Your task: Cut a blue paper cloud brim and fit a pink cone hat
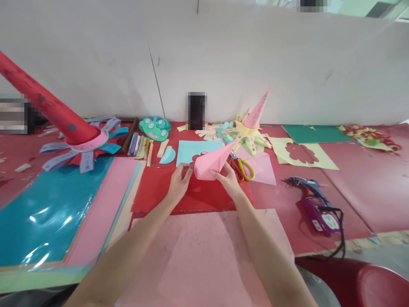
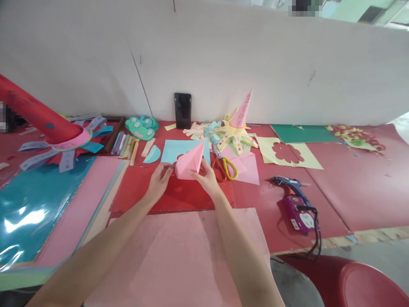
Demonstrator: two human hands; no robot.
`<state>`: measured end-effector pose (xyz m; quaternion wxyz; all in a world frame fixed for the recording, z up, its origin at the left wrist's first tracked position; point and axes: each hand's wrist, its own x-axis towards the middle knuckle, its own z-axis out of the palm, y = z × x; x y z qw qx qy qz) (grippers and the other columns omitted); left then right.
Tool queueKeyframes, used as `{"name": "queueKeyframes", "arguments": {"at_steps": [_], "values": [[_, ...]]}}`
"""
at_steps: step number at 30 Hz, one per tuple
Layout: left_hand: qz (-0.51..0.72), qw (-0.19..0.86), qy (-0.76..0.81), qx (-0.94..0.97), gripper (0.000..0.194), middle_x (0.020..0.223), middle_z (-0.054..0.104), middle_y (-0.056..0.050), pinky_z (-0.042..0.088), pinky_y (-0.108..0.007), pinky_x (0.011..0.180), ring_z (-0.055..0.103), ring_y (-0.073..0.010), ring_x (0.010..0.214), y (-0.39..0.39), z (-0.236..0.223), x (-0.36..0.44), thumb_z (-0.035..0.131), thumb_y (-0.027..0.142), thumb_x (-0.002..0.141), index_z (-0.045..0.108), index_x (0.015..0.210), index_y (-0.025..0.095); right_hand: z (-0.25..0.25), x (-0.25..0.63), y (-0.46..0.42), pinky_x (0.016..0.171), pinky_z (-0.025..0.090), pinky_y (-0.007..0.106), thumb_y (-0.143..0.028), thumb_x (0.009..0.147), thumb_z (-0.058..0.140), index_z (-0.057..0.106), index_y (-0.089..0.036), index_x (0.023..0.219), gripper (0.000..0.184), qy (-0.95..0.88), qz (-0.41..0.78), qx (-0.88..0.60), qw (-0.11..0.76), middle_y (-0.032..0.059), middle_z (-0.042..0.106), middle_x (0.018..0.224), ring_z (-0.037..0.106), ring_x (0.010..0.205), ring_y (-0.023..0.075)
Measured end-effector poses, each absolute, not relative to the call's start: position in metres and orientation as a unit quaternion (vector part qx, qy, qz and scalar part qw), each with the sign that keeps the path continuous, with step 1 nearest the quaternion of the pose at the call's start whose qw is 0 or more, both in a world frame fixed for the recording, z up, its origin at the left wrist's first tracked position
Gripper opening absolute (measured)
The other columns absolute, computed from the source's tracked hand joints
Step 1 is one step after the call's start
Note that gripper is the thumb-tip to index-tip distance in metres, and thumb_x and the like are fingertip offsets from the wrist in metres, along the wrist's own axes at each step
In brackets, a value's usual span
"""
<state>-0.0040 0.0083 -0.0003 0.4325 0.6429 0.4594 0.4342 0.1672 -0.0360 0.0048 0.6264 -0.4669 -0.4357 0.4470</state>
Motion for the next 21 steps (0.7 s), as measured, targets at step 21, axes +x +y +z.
{"name": "queueKeyframes", "arguments": {"at_steps": [21], "values": [[0.350, 0.437, 0.384, 0.734, 0.082, 0.149, 0.038, -0.008, 0.032, -0.050, 0.110, 0.035, -0.0316, 0.136, -0.003, 0.008, -0.006, 0.069, 0.046, 0.073, 0.029, 0.143, 0.032, 0.028, 0.217, -0.051, 0.078, 0.051, 0.035, -0.053, 0.087, 0.045, 0.068, -0.020, 0.099, 0.041, -0.467, 0.318, -0.628, 0.536, 0.0065, 0.068, 0.094, 0.064, 0.085, 0.0195]]}}
